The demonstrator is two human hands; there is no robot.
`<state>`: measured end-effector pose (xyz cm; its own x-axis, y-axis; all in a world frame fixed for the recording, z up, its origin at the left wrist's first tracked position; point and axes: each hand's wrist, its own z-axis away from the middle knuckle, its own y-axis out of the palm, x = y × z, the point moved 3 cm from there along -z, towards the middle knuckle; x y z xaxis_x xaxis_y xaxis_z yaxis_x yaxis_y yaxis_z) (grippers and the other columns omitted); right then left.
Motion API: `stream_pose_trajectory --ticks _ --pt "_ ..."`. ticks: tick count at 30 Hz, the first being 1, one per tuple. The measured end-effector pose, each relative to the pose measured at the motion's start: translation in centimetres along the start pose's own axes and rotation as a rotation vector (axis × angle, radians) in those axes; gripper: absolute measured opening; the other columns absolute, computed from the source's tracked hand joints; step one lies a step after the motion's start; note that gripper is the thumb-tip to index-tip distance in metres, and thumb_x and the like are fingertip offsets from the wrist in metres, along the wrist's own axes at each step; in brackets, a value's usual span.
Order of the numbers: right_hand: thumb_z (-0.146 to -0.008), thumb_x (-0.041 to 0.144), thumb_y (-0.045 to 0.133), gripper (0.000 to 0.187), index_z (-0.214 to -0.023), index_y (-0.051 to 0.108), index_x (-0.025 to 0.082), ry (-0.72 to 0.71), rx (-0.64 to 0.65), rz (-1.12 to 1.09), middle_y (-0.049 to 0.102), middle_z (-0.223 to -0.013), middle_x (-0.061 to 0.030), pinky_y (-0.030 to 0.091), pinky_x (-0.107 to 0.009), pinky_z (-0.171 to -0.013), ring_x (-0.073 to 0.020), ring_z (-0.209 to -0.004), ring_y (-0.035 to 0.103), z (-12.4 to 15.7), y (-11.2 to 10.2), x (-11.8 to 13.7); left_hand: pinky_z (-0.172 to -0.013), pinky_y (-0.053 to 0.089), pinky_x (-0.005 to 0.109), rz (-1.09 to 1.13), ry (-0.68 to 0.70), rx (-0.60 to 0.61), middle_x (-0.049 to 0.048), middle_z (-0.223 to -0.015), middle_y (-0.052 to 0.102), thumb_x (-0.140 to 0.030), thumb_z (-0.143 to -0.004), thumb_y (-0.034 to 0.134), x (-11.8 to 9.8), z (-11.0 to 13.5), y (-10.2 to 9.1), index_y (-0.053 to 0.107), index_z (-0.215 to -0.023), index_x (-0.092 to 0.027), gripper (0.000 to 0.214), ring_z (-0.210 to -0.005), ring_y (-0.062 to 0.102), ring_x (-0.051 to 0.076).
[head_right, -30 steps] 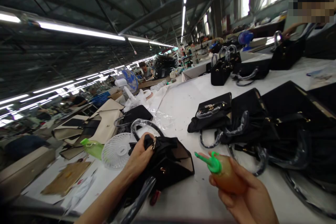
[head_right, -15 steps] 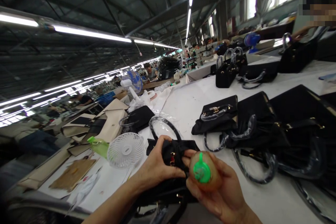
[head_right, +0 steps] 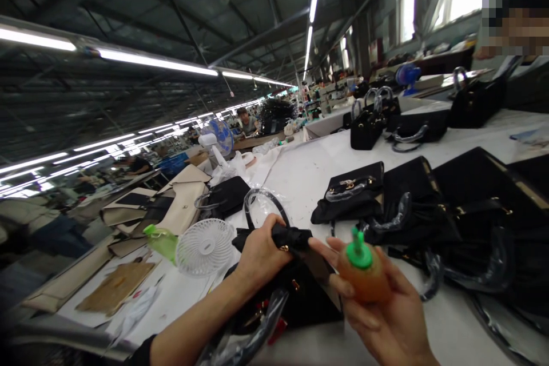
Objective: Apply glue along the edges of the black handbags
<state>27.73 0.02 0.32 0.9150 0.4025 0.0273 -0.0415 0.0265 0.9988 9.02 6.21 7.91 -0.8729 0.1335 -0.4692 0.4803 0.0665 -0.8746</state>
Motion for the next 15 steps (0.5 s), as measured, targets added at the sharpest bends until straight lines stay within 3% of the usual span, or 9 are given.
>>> stream_pose_trajectory --ticks 5,8,12,15 --pt "-0.091 0.042 0.060 0.076 -0.153 0.038 0.006 -0.198 -0.292 -0.056 0.053 -0.143 -0.0295 0.041 -0.011 -0.028 -0.0104 -0.056 0.054 3.5 -3.7 4.2 -0.083 0.046 0.029 0.071 0.312 0.028 0.0048 -0.098 0.072 -0.012 -0.076 0.063 0.7 0.0 -1.2 0.069 -0.107 -0.022 0.033 -0.092 0.066 0.020" --pt "-0.090 0.039 0.061 0.073 -0.153 0.040 0.010 -0.219 -0.345 0.042 0.056 -0.142 -0.0272 0.045 -0.016 -0.027 -0.0153 -0.058 0.059 5.6 -6.5 5.4 -0.077 0.046 0.027 0.007 0.426 0.111 0.0049 -0.087 0.069 -0.010 -0.082 0.053 0.4 0.4 -3.2 0.075 -0.109 -0.022 0.037 -0.083 0.064 0.018" --pt "-0.087 0.024 0.065 0.057 -0.143 0.054 0.015 -0.246 -0.375 0.233 0.059 -0.139 -0.0244 0.050 -0.020 -0.030 -0.0229 -0.068 0.069 7.7 -9.5 5.9 -0.069 0.045 0.023 0.044 0.442 0.374 0.0026 -0.078 0.068 -0.012 -0.081 0.052 -1.2 -0.4 -5.9 0.077 -0.088 -0.018 0.027 -0.073 0.062 0.015" --pt "-0.085 0.024 0.069 0.046 -0.131 0.065 0.018 -0.306 -0.458 0.348 0.065 -0.132 -0.0221 0.047 -0.018 -0.028 -0.0269 -0.073 0.073 9.2 -11.5 6.2 -0.064 0.046 0.022 0.132 0.426 0.634 0.0009 -0.075 0.069 -0.017 -0.080 0.058 -2.4 -2.0 -5.4 0.077 -0.083 -0.017 0.019 -0.070 0.062 0.015"
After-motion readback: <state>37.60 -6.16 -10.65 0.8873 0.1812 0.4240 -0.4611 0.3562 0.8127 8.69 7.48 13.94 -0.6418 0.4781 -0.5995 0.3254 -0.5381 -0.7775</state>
